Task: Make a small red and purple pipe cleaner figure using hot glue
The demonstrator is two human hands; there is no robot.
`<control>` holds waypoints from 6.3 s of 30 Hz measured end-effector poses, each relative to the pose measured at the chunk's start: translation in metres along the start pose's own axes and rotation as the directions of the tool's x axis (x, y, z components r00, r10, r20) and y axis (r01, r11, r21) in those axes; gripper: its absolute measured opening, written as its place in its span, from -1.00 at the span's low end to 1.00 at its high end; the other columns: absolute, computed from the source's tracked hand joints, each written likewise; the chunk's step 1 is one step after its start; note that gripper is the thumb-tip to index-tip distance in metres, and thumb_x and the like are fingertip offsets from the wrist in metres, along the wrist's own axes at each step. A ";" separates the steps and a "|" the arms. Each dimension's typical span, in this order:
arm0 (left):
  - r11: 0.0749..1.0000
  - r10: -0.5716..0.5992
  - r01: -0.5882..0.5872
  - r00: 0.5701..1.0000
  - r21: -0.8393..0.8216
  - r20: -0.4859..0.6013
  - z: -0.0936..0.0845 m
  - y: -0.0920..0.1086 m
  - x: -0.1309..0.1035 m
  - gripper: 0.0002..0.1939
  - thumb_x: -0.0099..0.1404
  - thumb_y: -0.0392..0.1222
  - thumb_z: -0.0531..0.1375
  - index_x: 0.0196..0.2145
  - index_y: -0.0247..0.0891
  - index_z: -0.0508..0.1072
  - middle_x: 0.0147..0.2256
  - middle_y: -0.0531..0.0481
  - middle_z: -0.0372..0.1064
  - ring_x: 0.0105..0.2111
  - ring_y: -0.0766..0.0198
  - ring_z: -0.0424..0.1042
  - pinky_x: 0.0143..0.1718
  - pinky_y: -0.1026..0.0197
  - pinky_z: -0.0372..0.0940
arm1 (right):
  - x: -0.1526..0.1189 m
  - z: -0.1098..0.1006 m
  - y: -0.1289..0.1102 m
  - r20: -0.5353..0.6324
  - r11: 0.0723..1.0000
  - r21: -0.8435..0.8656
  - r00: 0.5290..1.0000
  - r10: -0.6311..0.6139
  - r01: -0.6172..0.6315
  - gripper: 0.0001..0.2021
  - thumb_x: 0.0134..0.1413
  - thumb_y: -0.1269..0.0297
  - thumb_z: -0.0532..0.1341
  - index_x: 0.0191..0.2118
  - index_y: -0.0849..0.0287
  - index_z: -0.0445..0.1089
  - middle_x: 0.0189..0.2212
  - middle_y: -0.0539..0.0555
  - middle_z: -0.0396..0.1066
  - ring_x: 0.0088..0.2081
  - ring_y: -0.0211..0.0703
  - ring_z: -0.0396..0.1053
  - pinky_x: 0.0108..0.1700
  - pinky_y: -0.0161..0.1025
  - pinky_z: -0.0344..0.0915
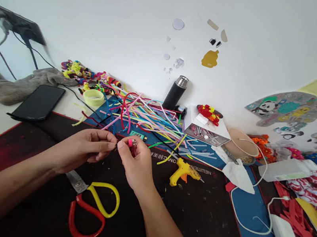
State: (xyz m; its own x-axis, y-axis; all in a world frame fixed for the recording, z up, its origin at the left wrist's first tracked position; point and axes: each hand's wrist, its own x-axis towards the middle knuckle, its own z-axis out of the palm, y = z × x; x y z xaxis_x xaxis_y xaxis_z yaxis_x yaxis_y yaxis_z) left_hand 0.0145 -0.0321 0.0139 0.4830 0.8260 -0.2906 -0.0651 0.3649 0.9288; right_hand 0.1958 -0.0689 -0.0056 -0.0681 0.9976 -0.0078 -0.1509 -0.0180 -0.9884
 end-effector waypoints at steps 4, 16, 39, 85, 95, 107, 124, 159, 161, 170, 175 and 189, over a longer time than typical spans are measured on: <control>1.000 -0.004 0.003 1.000 0.030 0.006 0.001 0.000 -0.001 -0.53 0.04 0.17 0.58 -0.38 -0.25 0.57 -0.61 0.16 0.28 -0.59 0.39 0.09 -0.57 0.29 -0.08 | 0.000 -0.001 0.000 -0.003 0.999 -0.037 1.000 -0.004 0.004 -0.65 0.23 -0.09 0.42 -0.27 0.07 0.41 -0.60 -0.19 0.07 -0.56 -0.29 -0.06 -0.51 -0.28 -0.09; 0.999 0.005 -0.006 1.000 0.052 0.007 -0.001 -0.003 0.002 -0.50 0.10 0.24 0.55 -0.38 -0.25 0.57 -0.59 0.14 0.29 -0.58 0.39 0.11 -0.57 0.31 -0.05 | 0.001 -0.002 0.003 -0.028 0.999 -0.036 0.999 0.036 -0.037 -0.66 0.21 -0.07 0.41 -0.28 0.07 0.37 -0.61 -0.22 0.05 -0.59 -0.32 -0.10 -0.53 -0.29 -0.10; 0.795 0.425 -0.336 0.902 0.505 -0.070 0.009 0.001 -0.008 -0.78 0.35 0.02 0.36 -0.31 -0.16 0.61 -0.39 -0.01 0.56 -0.38 0.14 0.44 -0.32 0.17 0.33 | 0.001 0.002 0.005 -0.036 0.993 0.104 0.997 0.066 -0.062 -0.63 0.20 -0.05 0.42 -0.32 0.07 0.31 -0.63 -0.25 0.02 -0.61 -0.37 -0.09 -0.57 -0.33 -0.14; 0.916 0.312 -0.275 0.946 0.294 -0.088 -0.007 -0.001 -0.001 -0.58 0.29 0.22 0.46 -0.31 -0.23 0.61 -0.41 0.07 0.44 -0.47 0.32 0.28 -0.44 0.29 0.18 | -0.002 0.003 0.002 -0.094 0.991 -0.132 0.995 -0.038 0.025 -0.77 0.23 0.05 0.37 -0.26 0.09 0.44 -0.54 -0.14 0.24 -0.54 -0.27 0.10 -0.47 -0.27 0.07; 0.905 0.295 -0.261 0.954 0.335 -0.054 -0.006 -0.001 -0.001 -0.59 0.30 0.21 0.45 -0.33 -0.23 0.63 -0.41 0.04 0.47 -0.43 0.28 0.34 -0.38 0.27 0.25 | -0.003 0.003 -0.002 -0.092 0.977 -0.203 0.993 -0.080 0.060 -0.80 0.25 0.09 0.34 -0.29 0.09 0.44 -0.49 -0.10 0.30 -0.50 -0.24 0.19 -0.44 -0.26 0.14; 0.901 0.335 -0.292 0.938 0.320 -0.086 -0.001 0.002 -0.003 -0.65 0.29 0.14 0.46 -0.26 -0.20 0.60 -0.41 0.07 0.47 -0.48 0.30 0.35 -0.45 0.28 0.27 | -0.002 0.003 -0.003 -0.102 0.988 -0.149 0.993 -0.053 0.038 -0.76 0.24 0.03 0.36 -0.29 0.06 0.42 -0.55 -0.13 0.23 -0.54 -0.25 0.13 -0.47 -0.26 0.11; 0.666 0.565 -0.380 0.819 0.642 -0.101 0.008 -0.001 -0.010 -0.81 0.35 0.03 0.36 -0.26 -0.11 0.65 -0.34 -0.01 0.67 -0.40 0.14 0.52 -0.32 0.15 0.41 | -0.003 0.004 -0.002 -0.095 0.995 -0.104 0.995 -0.018 0.008 -0.74 0.22 0.01 0.38 -0.29 0.06 0.42 -0.55 -0.14 0.20 -0.55 -0.26 0.06 -0.48 -0.26 0.02; 0.695 0.560 -0.380 0.818 0.611 -0.129 0.007 -0.003 -0.010 -0.83 0.35 0.00 0.39 -0.26 -0.12 0.67 -0.33 0.00 0.69 -0.40 0.13 0.57 -0.31 0.15 0.47 | -0.002 0.002 0.000 -0.118 0.991 -0.133 0.993 -0.014 -0.002 -0.74 0.24 0.01 0.36 -0.29 0.06 0.39 -0.60 -0.17 0.17 -0.57 -0.25 0.09 -0.48 -0.25 0.07; 0.681 0.570 -0.389 0.814 0.621 -0.115 0.006 -0.004 -0.009 -0.83 0.36 -0.01 0.39 -0.24 -0.12 0.68 -0.32 0.00 0.70 -0.38 0.13 0.59 -0.30 0.16 0.48 | -0.002 0.003 -0.001 -0.117 0.991 -0.133 0.993 -0.013 -0.003 -0.75 0.24 0.02 0.36 -0.29 0.06 0.39 -0.59 -0.17 0.17 -0.57 -0.26 0.09 -0.48 -0.26 0.07; 0.590 0.638 -0.443 0.768 0.675 -0.055 0.005 -0.007 -0.008 -0.88 0.41 -0.10 0.33 -0.27 -0.13 0.66 -0.33 0.06 0.69 -0.38 0.20 0.59 -0.31 0.23 0.46 | -0.003 0.005 -0.001 -0.113 0.988 -0.152 0.992 -0.050 0.033 -0.77 0.22 0.06 0.35 -0.30 0.08 0.40 -0.57 -0.16 0.21 -0.56 -0.26 0.12 -0.48 -0.26 0.09; 0.563 0.647 -0.435 0.761 0.703 -0.047 0.004 -0.008 -0.009 -0.88 0.41 -0.12 0.32 -0.26 -0.15 0.65 -0.34 0.06 0.68 -0.41 0.25 0.57 -0.33 0.27 0.44 | -0.002 0.004 -0.001 -0.110 0.988 -0.153 0.993 -0.049 0.032 -0.78 0.23 0.07 0.34 -0.30 0.08 0.41 -0.56 -0.15 0.23 -0.56 -0.26 0.12 -0.47 -0.26 0.09; 0.637 0.593 -0.393 0.799 0.663 -0.095 0.005 -0.005 -0.009 -0.83 0.39 -0.05 0.33 -0.31 -0.14 0.64 -0.40 0.05 0.62 -0.46 0.22 0.49 -0.37 0.22 0.42 | -0.003 0.005 -0.004 -0.120 0.988 -0.153 0.992 -0.041 0.023 -0.78 0.22 0.06 0.34 -0.29 0.08 0.41 -0.55 -0.15 0.24 -0.56 -0.27 0.11 -0.47 -0.26 0.08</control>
State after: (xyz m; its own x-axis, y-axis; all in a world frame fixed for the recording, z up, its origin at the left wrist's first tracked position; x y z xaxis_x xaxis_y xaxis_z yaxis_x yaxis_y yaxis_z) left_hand 0.0151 -0.0437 0.0130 0.2641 0.9177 0.2968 0.3475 -0.3776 0.8583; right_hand 0.1918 -0.0717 -0.0009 0.0566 0.9983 0.0149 0.0007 0.0149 -0.9999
